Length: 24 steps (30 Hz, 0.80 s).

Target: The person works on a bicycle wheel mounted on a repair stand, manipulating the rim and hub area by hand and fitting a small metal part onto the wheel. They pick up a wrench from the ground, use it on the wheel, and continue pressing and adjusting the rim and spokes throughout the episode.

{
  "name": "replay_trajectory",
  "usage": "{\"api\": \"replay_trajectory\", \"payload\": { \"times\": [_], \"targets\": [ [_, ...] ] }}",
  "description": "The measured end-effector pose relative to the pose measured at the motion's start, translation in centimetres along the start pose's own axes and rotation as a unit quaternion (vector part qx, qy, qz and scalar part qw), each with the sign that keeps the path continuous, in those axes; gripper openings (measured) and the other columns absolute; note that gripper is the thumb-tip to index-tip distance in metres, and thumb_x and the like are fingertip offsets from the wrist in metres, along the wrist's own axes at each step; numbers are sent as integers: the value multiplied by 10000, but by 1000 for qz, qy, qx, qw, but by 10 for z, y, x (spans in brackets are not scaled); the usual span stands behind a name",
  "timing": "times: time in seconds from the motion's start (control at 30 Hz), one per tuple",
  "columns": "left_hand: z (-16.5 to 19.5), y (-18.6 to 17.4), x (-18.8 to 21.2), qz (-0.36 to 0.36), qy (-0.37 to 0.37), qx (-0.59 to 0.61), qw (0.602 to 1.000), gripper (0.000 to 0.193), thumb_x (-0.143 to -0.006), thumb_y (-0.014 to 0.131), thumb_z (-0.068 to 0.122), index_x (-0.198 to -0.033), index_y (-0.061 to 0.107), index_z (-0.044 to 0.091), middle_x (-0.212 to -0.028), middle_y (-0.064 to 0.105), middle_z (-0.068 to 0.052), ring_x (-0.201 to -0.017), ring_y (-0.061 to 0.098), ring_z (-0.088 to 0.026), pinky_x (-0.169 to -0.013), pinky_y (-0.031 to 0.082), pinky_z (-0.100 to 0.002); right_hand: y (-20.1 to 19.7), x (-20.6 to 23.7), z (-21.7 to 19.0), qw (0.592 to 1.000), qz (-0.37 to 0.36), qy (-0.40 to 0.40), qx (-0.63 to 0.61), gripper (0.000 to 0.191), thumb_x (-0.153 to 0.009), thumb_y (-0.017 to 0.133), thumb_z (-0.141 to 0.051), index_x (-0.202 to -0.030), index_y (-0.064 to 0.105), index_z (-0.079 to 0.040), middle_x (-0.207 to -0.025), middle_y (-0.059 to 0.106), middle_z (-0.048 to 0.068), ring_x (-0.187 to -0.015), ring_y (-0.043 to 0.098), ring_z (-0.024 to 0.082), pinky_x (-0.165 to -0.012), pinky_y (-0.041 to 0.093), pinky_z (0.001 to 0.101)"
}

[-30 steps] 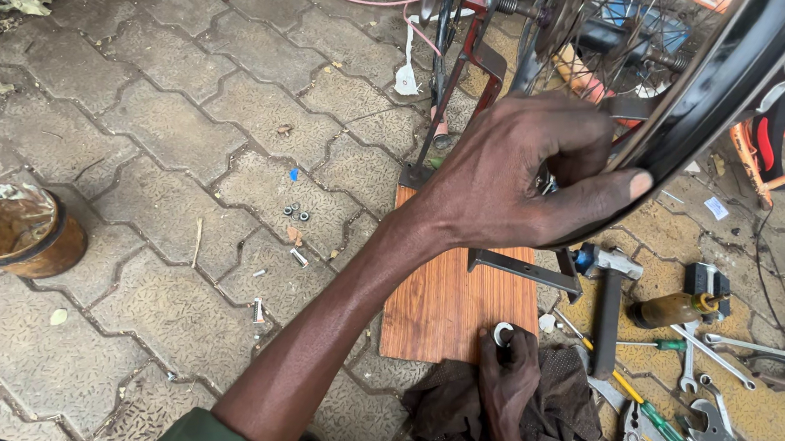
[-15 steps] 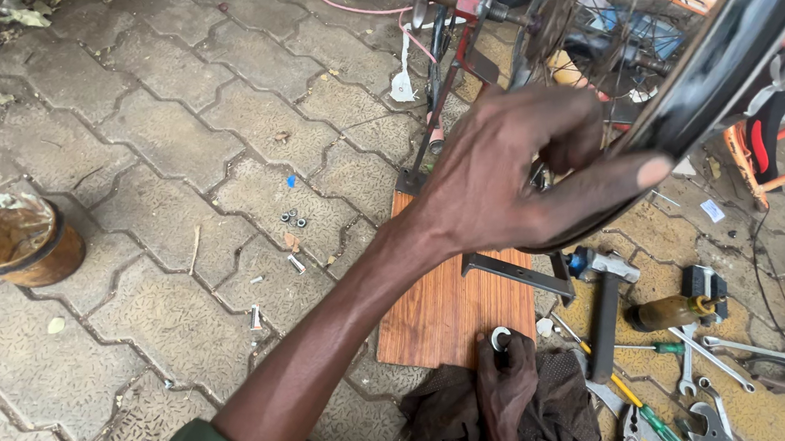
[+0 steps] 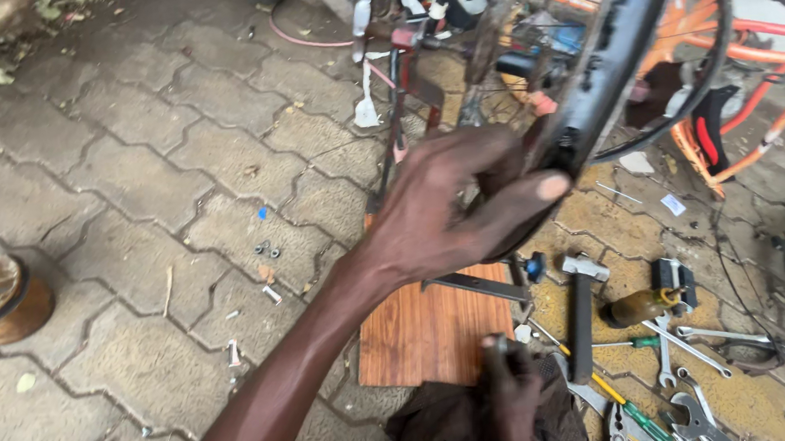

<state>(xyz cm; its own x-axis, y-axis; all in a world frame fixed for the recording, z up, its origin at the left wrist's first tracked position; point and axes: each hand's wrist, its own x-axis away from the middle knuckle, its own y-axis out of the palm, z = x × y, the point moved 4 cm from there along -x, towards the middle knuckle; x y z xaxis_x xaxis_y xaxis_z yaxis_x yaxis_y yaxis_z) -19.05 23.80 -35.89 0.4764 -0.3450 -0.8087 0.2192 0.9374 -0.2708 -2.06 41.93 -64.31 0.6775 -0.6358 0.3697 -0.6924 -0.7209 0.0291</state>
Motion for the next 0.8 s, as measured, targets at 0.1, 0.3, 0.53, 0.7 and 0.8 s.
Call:
{"api": "replay_trajectory", "payload": {
  "times": [0.1,0.3,0.53,0.7,0.8],
  "targets": [
    [-1,-14,19,28,-40,44,998,140,-968,581,204,-935,618,72,-829,622,-62,-717,607,-155,-596,512,-330,-10,-6,-39,995,-11,-89,-35,227,-1004,664,-235,-1018,697,-10,-900,700,82,-792,616,142,-694,492,268],
    [-6,-27,76,-11,-106,-27,994,178,-930,579,248,-973,646,89,-957,708,-105,-914,689,-240,-869,545,-455,-6,6,-137,962,-30,-261,68,163,-962,658,-165,-1076,676,-50,-1112,736,56,-1020,710,136,-879,633,313],
    [-22,-22,103,-92,-133,-123,979,326,-839,662,218,-1106,724,43,-1109,755,-159,-1043,702,-292,-992,495,-502,46,49,-220,699,-36,-627,341,279,-865,839,-114,-1074,660,-70,-1206,703,142,-1031,715,218,-789,632,317],
    [-32,-17,106,-106,-160,-138,972,311,-841,701,211,-1092,731,29,-1095,761,-161,-1079,700,-302,-1033,468,-494,66,39,-227,717,-63,-626,299,522,-908,828,-157,-1316,523,-40,-1334,667,135,-1128,710,245,-829,635,334],
    [-36,-15,106,-109,-163,-141,970,346,-816,719,214,-1101,729,18,-1110,757,-171,-1078,695,-302,-1019,472,-491,71,35,-228,713,-57,-623,316,568,-881,831,-144,-1352,524,-62,-1299,672,131,-1128,720,253,-812,631,357]
  ]
}}
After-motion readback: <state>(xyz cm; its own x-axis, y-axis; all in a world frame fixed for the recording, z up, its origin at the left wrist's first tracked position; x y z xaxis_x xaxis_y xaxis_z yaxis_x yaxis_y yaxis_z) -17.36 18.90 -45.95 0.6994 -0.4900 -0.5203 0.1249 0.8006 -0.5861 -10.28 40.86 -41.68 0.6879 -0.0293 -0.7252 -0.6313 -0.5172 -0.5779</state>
